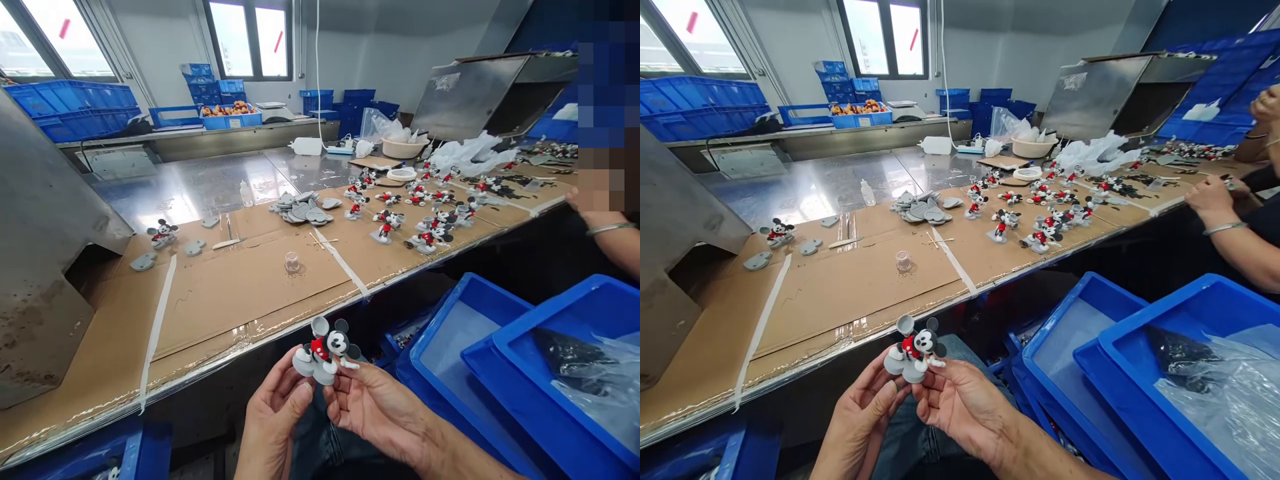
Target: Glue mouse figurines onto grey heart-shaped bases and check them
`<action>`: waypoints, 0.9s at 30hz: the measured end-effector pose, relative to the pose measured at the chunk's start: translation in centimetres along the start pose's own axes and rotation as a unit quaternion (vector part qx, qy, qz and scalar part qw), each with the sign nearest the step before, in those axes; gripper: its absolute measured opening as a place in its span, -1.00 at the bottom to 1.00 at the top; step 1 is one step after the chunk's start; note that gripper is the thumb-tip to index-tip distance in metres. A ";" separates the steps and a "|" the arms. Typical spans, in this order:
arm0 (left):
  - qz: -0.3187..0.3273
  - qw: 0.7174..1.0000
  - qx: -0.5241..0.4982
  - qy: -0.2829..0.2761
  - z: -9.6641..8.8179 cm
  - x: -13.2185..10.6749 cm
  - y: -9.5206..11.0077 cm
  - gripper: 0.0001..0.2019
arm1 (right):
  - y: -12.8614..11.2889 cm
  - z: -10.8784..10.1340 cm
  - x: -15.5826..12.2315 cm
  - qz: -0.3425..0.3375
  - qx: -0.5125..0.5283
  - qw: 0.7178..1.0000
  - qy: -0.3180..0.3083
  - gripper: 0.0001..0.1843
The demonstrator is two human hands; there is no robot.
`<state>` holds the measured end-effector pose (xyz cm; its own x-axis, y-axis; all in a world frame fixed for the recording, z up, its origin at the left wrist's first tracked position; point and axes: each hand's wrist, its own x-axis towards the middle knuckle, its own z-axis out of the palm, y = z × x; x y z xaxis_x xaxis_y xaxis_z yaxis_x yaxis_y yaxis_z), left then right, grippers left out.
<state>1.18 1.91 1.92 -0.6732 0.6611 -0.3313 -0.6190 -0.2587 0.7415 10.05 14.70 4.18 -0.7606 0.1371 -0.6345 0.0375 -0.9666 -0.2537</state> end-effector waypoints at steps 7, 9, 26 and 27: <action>-0.059 0.997 0.021 -0.042 0.3 0.1 1.8 -0.56 | 0.2 -0.4 -0.1 0.015 0.028 0.999 -0.039 -0.71; -0.065 0.996 0.044 -0.048 0.5 0.4 2.2 -0.56 | 0.1 -0.3 -0.2 0.015 0.028 0.999 -0.037 -0.72; -0.087 0.991 0.070 -0.069 0.8 1.8 3.2 -0.76 | -0.1 0.3 -0.1 0.011 -0.040 0.999 0.003 -0.78; -0.090 0.991 0.070 -0.066 0.7 1.9 3.2 -0.75 | -0.1 0.3 -0.1 0.011 -0.044 0.999 0.003 -0.77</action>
<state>-1.79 2.82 4.04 -0.4924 0.7768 -0.3926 -0.6561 -0.0349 0.7538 9.90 14.69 4.44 -0.7549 0.1168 -0.6453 0.1118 -0.9467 -0.3022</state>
